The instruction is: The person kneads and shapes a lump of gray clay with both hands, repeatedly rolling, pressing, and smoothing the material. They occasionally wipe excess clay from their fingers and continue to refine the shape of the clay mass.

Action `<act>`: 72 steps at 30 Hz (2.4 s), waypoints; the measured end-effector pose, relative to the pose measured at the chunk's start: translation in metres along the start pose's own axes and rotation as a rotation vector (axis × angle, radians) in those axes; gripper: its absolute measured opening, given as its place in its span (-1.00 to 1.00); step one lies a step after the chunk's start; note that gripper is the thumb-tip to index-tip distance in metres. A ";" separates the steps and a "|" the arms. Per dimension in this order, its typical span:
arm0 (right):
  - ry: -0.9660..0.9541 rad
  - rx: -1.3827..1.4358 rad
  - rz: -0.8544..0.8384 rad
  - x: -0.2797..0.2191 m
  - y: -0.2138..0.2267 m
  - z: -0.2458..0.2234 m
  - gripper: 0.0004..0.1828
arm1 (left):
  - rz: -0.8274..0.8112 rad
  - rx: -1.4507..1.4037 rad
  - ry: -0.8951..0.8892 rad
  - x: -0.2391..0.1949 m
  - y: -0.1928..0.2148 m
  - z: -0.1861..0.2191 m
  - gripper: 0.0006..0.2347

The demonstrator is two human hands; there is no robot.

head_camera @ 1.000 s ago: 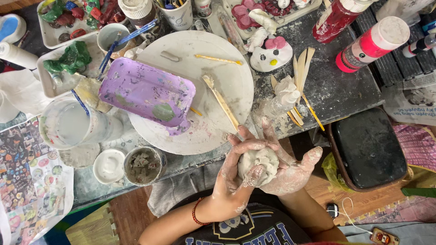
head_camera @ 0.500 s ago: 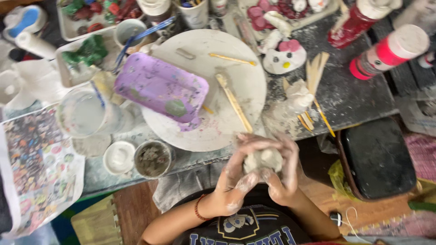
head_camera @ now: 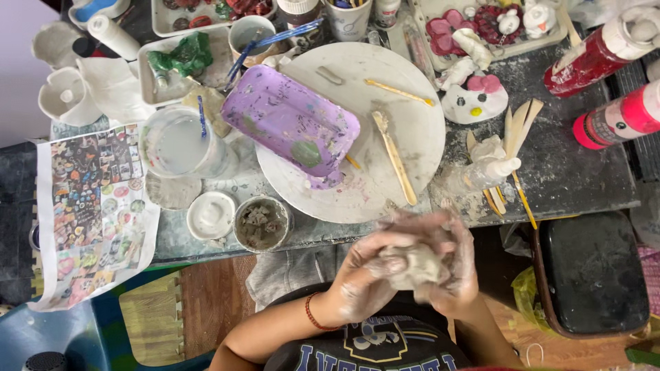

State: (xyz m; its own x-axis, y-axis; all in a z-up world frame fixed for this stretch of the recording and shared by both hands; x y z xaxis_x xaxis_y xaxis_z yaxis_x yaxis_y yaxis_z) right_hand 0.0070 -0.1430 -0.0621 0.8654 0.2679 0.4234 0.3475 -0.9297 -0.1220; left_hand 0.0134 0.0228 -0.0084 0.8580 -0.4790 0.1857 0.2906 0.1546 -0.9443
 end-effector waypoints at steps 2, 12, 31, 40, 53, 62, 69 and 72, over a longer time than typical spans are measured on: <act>0.043 0.050 0.033 0.011 -0.006 -0.005 0.09 | 0.050 -0.020 -0.063 -0.004 -0.001 0.014 -0.79; 0.122 -1.322 0.124 0.030 0.010 -0.009 -0.54 | 0.229 0.060 -0.544 -0.025 0.035 0.054 -0.82; 0.093 -1.364 0.146 0.061 -0.016 -0.003 -0.69 | 0.362 0.320 -0.587 -0.006 0.055 0.036 -0.82; 0.291 -1.271 0.238 0.017 0.001 0.030 -0.69 | 0.331 0.322 -0.575 -0.005 0.056 0.034 -0.82; -0.251 -1.621 0.442 -0.048 0.054 0.010 -0.15 | 0.308 0.510 -0.472 0.009 0.053 0.005 -0.80; -0.539 -1.940 0.235 -0.072 0.069 0.028 -0.15 | 0.349 0.454 -0.465 0.007 0.057 0.002 -0.81; -0.538 -2.038 0.225 -0.071 0.057 0.012 -0.23 | 0.380 0.468 -0.442 0.008 0.055 0.003 -0.80; -0.514 -2.072 0.178 -0.071 0.054 0.006 -0.29 | 0.382 0.467 -0.433 0.007 0.054 0.004 -0.80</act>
State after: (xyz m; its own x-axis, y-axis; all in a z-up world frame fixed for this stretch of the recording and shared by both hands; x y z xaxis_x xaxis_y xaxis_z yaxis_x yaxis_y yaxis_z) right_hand -0.0338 -0.2103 -0.1039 0.9560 -0.1367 0.2595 -0.2131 0.2845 0.9347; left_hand 0.0372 0.0311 -0.0569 0.9975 0.0503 0.0495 0.0059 0.6395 -0.7688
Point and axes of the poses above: each hand's wrist, its own x-axis towards the middle knuckle, its own y-axis out of the back of the hand, z = x × y, the point moved 2 cm from there along x, towards the middle knuckle, and after that the axes turned 8 degrees about -x, right-handed, at the moved point
